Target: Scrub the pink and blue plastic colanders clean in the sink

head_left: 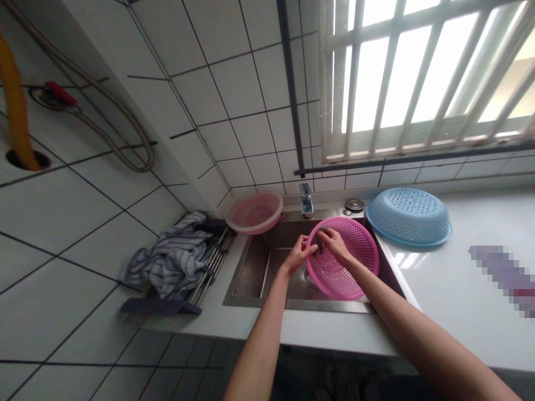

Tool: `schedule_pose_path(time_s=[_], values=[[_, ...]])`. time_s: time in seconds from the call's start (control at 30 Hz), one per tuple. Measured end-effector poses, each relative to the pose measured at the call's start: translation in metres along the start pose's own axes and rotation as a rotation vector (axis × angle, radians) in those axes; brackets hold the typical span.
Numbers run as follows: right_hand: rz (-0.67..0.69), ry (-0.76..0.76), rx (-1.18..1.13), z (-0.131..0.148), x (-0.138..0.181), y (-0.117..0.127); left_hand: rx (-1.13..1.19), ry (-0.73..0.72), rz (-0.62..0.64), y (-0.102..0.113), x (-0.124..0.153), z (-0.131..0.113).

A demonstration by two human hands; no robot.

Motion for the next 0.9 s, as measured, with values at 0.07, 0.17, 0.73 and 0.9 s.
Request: schedule_pose_path(time_s=[0.07, 0.17, 0.73, 0.9], values=[[0.134, 0.048, 0.005, 0.002, 0.003, -0.016, 0.039, 0.01, -0.017, 0.001, 0.002, 0.001], [0.319, 0.115, 0.004, 0.006, 0.016, -0.047, 0.062, -0.05, -0.065, 0.006, 0.004, -0.006], [0.57, 0.122, 0.015, 0.016, 0.034, -0.069, -0.006, -0.048, -0.023, 0.005, 0.0, -0.005], [0.179, 0.068, 0.014, 0.008, 0.009, -0.027, 0.018, -0.091, 0.024, -0.002, -0.001, -0.012]])
Point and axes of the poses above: each hand's wrist, its own x-axis away from the middle knuckle, its own y-axis out of the back of the hand, z = x × y, the point moved 9 cm from there along -x, towards the middle knuckle, and after that the axes turned 15 degrees about x, right-handed, at the moved point
